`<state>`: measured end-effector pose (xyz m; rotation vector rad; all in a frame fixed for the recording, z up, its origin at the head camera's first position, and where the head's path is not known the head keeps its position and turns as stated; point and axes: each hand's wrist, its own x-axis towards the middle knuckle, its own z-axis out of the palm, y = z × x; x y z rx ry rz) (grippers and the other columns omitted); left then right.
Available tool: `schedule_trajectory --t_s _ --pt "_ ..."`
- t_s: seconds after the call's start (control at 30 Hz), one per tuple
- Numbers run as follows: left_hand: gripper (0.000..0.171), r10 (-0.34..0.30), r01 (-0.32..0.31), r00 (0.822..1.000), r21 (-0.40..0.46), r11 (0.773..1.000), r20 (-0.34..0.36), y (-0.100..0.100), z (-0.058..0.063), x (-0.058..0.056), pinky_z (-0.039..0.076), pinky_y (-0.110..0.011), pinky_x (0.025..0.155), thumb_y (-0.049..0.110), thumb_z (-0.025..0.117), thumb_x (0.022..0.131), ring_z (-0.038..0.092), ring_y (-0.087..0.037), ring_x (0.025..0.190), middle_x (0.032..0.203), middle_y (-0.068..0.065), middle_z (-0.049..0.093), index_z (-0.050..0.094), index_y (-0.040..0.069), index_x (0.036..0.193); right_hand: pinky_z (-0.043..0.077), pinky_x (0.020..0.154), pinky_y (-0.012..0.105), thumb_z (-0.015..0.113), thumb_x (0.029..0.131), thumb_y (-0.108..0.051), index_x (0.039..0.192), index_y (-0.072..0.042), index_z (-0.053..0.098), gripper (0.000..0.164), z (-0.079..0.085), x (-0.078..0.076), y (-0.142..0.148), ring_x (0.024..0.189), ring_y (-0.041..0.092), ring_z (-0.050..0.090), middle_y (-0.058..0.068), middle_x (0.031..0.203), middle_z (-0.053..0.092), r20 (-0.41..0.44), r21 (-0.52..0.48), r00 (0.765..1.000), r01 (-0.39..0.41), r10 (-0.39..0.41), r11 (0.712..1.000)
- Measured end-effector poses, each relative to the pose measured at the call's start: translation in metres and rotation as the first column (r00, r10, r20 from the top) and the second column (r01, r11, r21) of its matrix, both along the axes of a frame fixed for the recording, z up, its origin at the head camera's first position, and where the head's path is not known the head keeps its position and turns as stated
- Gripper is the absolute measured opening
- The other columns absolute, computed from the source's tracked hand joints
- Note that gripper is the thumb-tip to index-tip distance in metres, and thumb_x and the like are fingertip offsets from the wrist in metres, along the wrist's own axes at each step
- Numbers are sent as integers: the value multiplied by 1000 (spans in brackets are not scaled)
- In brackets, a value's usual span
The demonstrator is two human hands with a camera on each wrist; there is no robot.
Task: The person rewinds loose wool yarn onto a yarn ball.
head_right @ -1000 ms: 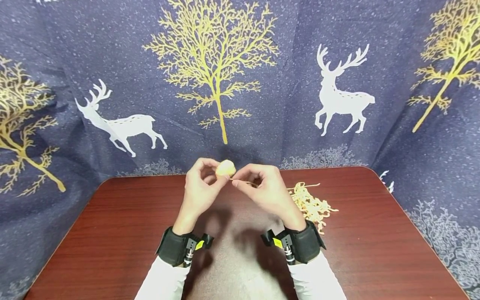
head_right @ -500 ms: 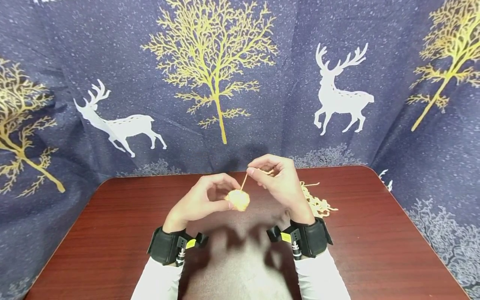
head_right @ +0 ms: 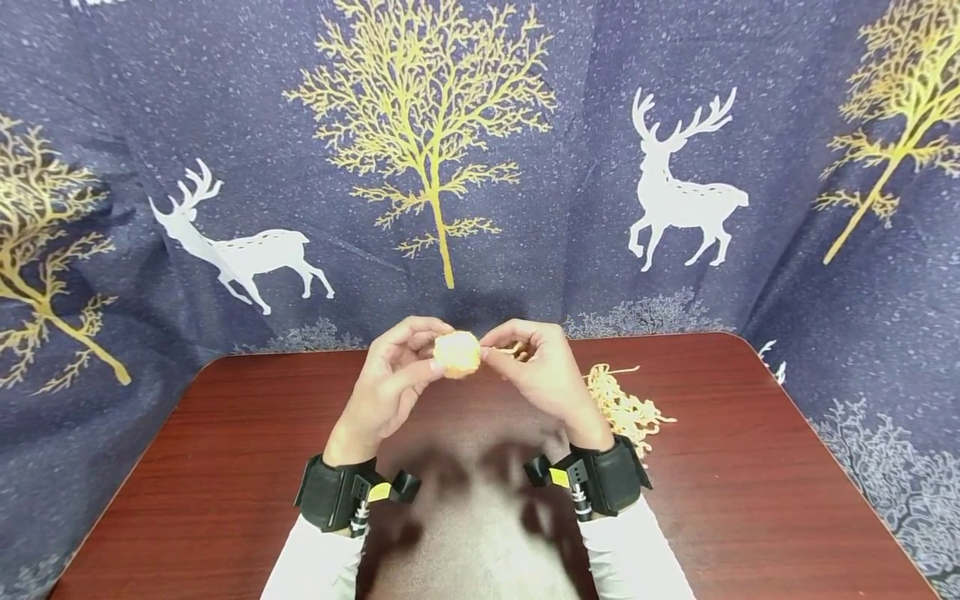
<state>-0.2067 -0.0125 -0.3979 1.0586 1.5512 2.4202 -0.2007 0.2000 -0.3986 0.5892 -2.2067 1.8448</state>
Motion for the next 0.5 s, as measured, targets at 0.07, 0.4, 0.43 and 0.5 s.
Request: schedule_trajectory --t_s 0.07,0.4,0.43,0.5 --pt "33 17 -22 996 57 998 88 0 0 -1 59 -29 84 -11 58 87 65 -19 98 110 -7 69 64 4 115 46 44 22 74 87 2 95 -1 74 8 1 0 -3 53 10 54 4 76 69 -6 45 1000 7 -7 999" --pt "37 235 -252 955 75 965 182 4 -1 -4 59 -29 85 -16 64 86 67 -19 98 110 -9 69 62 -4 120 44 47 23 79 88 -10 94 -7 76 8 1 4 -10 57 12 53 7 72 65 0 142 999 42 -43 989" --pt "39 295 -304 943 42 952 154 4 -1 -4 58 -28 84 -16 66 85 67 -18 97 109 -9 69 62 -6 122 44 48 23 79 88 -10 94 -8 77 7 2 4 -10 57 12 53 6 72 65 -3 153 999 42 -42 987" --pt "42 412 -411 907 -29 911 86 6 -3 -5 58 -26 83 -14 71 83 66 -17 93 109 -11 68 60 -10 123 45 49 23 78 88 -8 94 -8 77 6 3 5 -11 59 13 54 5 74 66 -9 178 999 35 -34 983"
